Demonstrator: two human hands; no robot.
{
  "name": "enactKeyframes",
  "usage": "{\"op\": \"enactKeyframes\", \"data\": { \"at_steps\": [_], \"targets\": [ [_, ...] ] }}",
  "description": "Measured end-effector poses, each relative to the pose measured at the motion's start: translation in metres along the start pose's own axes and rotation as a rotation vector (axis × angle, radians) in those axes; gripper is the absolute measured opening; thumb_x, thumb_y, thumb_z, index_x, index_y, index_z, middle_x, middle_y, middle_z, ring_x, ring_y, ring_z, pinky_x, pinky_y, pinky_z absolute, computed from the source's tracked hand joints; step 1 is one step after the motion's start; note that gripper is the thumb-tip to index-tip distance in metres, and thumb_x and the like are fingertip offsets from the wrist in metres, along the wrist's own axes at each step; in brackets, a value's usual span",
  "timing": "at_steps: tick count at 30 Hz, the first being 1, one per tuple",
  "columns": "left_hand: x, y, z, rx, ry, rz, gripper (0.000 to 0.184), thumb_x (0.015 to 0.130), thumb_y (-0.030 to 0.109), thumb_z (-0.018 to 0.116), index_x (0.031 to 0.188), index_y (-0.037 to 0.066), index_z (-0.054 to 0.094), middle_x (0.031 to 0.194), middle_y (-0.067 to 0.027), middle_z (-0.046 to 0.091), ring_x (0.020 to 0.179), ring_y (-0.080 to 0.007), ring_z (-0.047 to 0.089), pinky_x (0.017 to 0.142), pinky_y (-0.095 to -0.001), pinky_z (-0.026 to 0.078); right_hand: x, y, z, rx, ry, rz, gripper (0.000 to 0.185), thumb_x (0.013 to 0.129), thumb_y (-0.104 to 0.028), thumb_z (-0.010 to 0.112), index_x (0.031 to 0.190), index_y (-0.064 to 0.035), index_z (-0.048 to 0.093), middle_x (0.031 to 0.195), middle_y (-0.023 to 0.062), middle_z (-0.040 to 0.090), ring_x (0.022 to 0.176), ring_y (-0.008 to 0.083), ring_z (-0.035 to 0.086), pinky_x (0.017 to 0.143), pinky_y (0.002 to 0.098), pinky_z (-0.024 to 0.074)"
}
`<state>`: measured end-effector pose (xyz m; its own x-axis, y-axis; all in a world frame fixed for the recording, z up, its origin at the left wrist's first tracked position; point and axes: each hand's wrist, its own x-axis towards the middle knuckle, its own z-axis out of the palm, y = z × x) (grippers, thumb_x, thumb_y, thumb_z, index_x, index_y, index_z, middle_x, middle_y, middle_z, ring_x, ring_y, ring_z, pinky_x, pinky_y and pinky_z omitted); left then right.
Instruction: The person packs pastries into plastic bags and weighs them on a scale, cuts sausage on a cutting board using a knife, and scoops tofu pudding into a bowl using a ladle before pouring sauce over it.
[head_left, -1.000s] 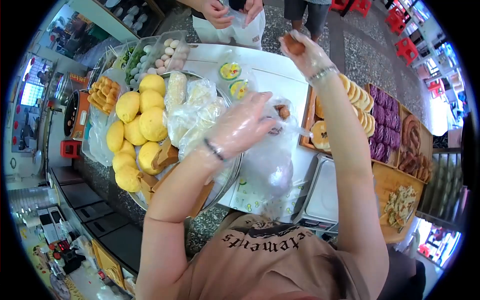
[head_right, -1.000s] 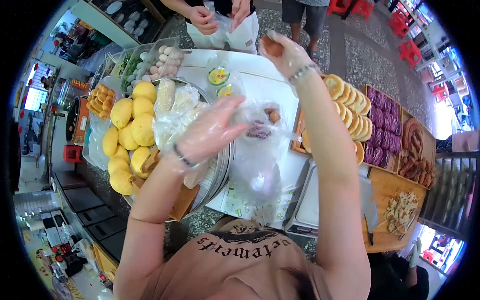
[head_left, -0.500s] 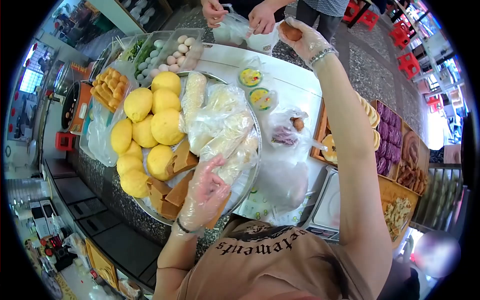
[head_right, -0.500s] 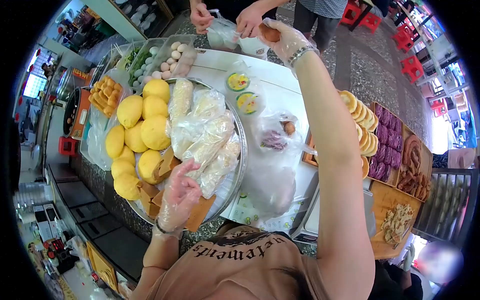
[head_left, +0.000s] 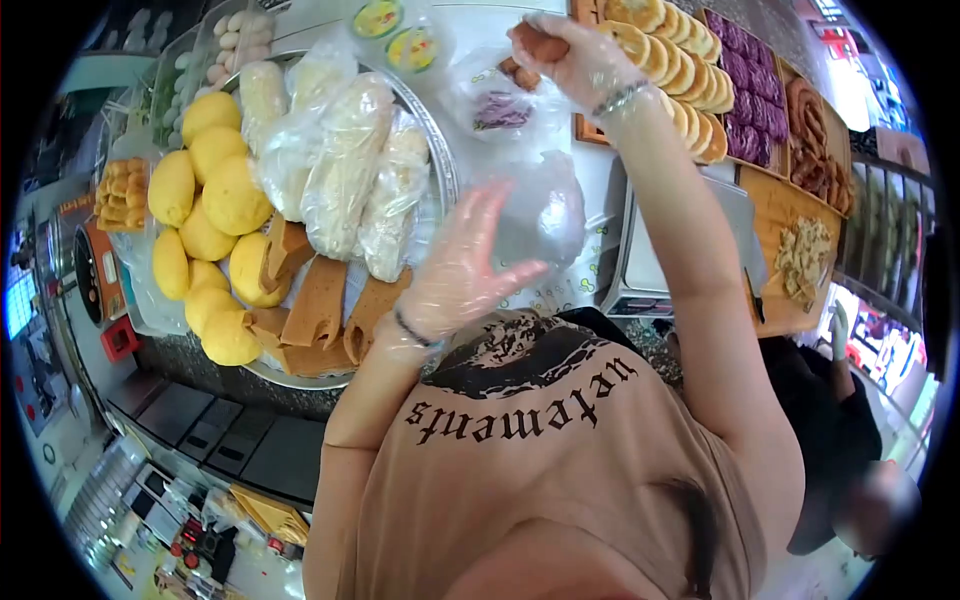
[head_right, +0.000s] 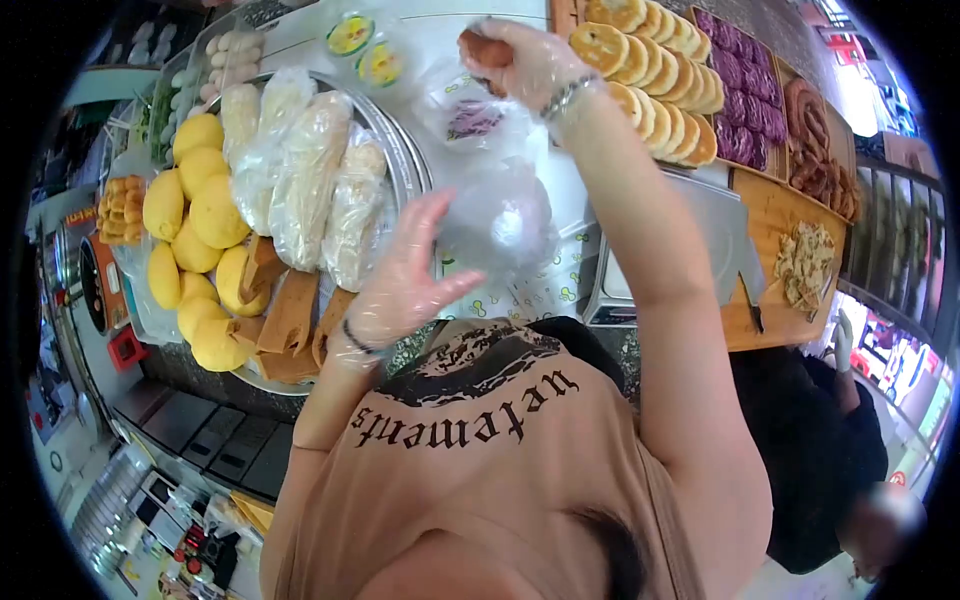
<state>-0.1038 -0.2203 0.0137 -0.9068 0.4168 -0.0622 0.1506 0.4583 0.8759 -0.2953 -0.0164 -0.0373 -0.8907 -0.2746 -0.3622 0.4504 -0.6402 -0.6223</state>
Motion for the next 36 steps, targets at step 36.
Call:
{"op": "enactKeyframes", "data": {
  "at_steps": [36],
  "targets": [
    [0.250, -0.095, 0.020, 0.807, 0.101, -0.432, 0.065, 0.084, 0.020, 0.055, 0.142, 0.005, 0.032, 0.135, -0.0242, 0.047, 0.124, -0.0369, 0.048, 0.102, -0.0428, 0.041, -0.042, 0.053, -0.131, -1.927, -0.031, -0.756, 0.028, 0.086, -0.027, 0.061, 0.109, -0.0100, 0.060, 0.106, 0.0127, 0.064, 0.102, 0.0316, 0.059, 0.086, 0.0413, 0.0483]
  ]
}}
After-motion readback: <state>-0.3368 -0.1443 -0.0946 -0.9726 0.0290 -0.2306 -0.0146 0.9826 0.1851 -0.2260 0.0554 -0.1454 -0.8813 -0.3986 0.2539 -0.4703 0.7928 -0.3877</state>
